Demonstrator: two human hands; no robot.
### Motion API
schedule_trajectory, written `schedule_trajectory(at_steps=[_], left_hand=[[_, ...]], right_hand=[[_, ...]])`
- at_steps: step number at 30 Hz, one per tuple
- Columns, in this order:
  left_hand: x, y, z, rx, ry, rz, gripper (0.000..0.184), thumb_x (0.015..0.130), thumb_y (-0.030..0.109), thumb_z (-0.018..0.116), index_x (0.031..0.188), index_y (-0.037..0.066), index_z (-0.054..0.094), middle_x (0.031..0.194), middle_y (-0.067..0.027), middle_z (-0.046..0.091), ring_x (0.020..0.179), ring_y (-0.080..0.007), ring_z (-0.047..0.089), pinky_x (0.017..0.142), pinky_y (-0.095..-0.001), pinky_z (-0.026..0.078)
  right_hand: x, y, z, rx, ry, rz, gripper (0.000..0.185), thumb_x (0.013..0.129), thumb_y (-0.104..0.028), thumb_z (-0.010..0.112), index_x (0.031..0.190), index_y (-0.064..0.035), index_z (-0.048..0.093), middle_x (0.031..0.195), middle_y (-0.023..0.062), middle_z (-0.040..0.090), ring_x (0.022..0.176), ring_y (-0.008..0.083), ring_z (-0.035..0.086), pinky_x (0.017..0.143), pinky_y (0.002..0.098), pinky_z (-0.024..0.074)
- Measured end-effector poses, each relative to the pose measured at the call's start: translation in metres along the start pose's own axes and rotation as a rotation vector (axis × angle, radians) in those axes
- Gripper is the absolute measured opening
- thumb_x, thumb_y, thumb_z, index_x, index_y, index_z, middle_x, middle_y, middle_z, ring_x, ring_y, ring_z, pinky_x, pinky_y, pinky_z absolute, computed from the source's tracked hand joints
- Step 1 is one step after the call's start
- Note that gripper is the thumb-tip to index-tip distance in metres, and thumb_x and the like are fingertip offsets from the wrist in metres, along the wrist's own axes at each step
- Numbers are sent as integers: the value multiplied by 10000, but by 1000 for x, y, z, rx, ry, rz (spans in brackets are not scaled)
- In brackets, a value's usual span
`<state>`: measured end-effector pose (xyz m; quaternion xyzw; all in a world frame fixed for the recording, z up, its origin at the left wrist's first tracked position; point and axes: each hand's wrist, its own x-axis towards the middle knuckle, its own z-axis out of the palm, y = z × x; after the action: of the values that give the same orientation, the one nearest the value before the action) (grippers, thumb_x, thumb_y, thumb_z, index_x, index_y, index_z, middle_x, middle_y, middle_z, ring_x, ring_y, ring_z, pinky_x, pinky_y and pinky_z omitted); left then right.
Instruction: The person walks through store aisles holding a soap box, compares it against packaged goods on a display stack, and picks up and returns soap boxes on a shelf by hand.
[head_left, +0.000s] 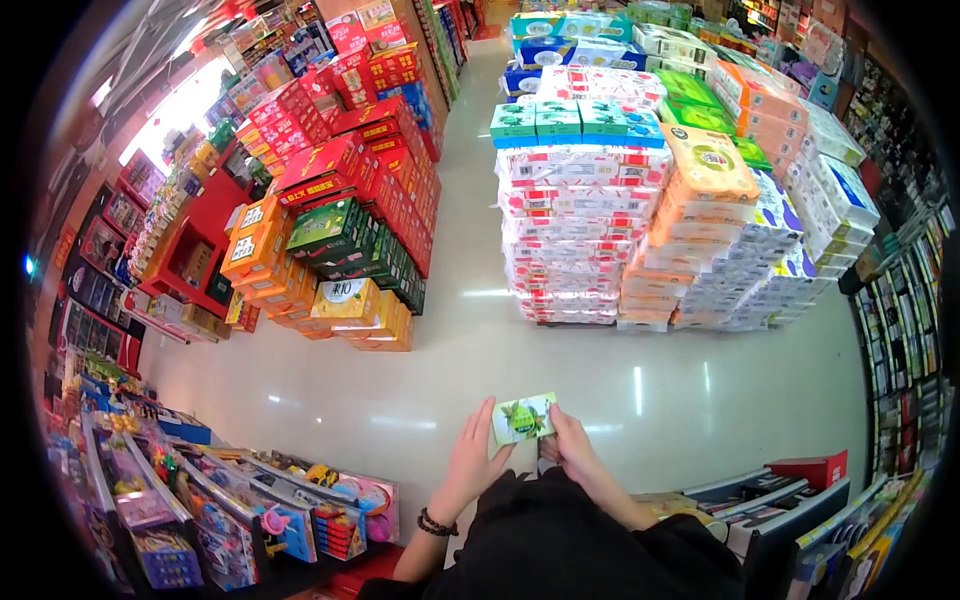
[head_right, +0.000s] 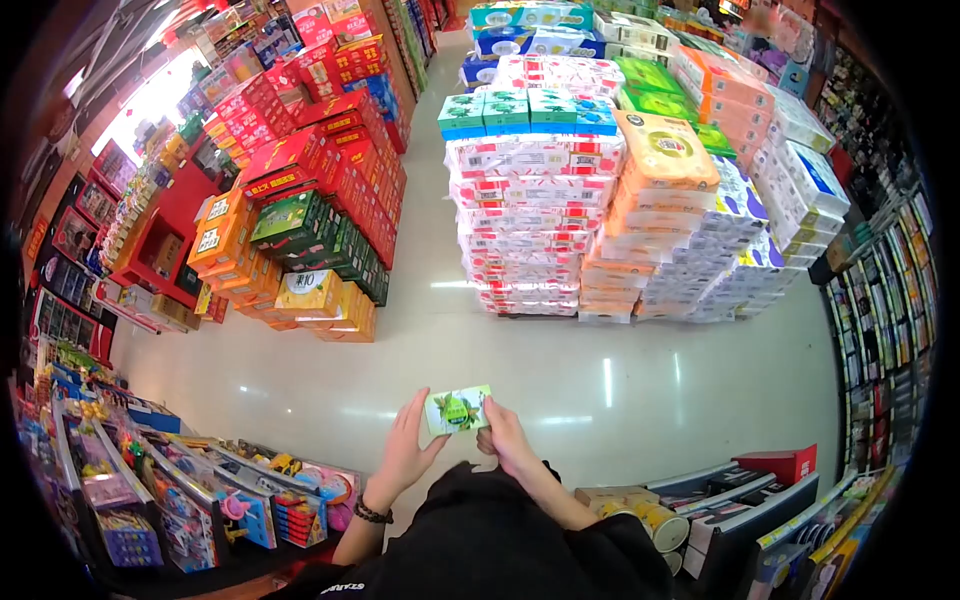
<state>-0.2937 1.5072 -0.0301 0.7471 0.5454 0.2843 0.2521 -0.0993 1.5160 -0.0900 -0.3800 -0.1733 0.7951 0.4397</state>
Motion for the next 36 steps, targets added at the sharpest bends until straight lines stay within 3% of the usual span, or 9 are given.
schedule_trajectory(at_steps=[10, 17, 26, 29, 30, 33, 36], left_hand=[[140, -51, -33, -19, 80, 77, 668, 773, 92, 815, 1374, 38, 529, 1444, -154, 503, 1298, -351, 519, 1040, -432, 475], [239, -118, -45, -66, -20, 68, 671, 733, 95, 845, 1336, 34, 558, 1366, -149, 559, 1227, -349, 568, 1005, -437, 496], [393, -175, -83, -352, 79, 119, 696, 697, 39, 872, 1321, 0, 566, 1349, -182, 571, 1205, -318, 605, 986, -399, 532], [445, -178, -94, -459, 80, 155, 687, 710, 16, 862, 1323, -13, 554, 1351, -194, 563, 1229, -295, 594, 988, -395, 543], [462, -175, -97, -494, 72, 162, 684, 725, -12, 844, 1335, -21, 537, 1367, -188, 544, 1258, -282, 573, 1014, -403, 533], [510, -167, -98, -566, 134, 205, 666, 738, 28, 851, 1330, -29, 551, 1350, -200, 570, 1211, -304, 616, 1000, -402, 541], [561, -155, -101, -503, 137, 262, 679, 741, 28, 848, 1349, -29, 549, 1353, -198, 571, 1213, -293, 614, 993, -397, 542]], right_hand=[[124, -81, 29, -4, 11, 99, 421, 1093, -439, 383, 954, -72, 535, 489, -72, 277, 384, 62, 217, 403, 270, 177], [215, -121, 35, -98, 118, 161, 405, 1088, -446, 399, 990, -86, 556, 494, -77, 278, 392, 60, 209, 411, 279, 161], [319, -217, 90, -82, 104, -60, 416, 1110, -415, 317, 1009, -70, 527, 487, -62, 199, 397, 77, 167, 439, 273, 173], [340, -233, 100, -33, 0, -257, 397, 1116, -376, 308, 1079, -58, 542, 491, -65, 196, 398, 75, 169, 440, 273, 176], [345, -242, 106, 7, -27, -324, 395, 1117, -352, 319, 1230, -49, 546, 495, -68, 196, 409, 70, 170, 450, 270, 182], [360, -262, 110, 68, -51, -388, 395, 1112, -269, 364, 1455, -93, 447, 526, -70, 225, 441, 61, 208, 474, 258, 196], [376, -294, 121, 39, 0, -403, 394, 1111, -245, 366, 1463, -93, 457, 541, -71, 224, 450, 57, 212, 485, 254, 200]])
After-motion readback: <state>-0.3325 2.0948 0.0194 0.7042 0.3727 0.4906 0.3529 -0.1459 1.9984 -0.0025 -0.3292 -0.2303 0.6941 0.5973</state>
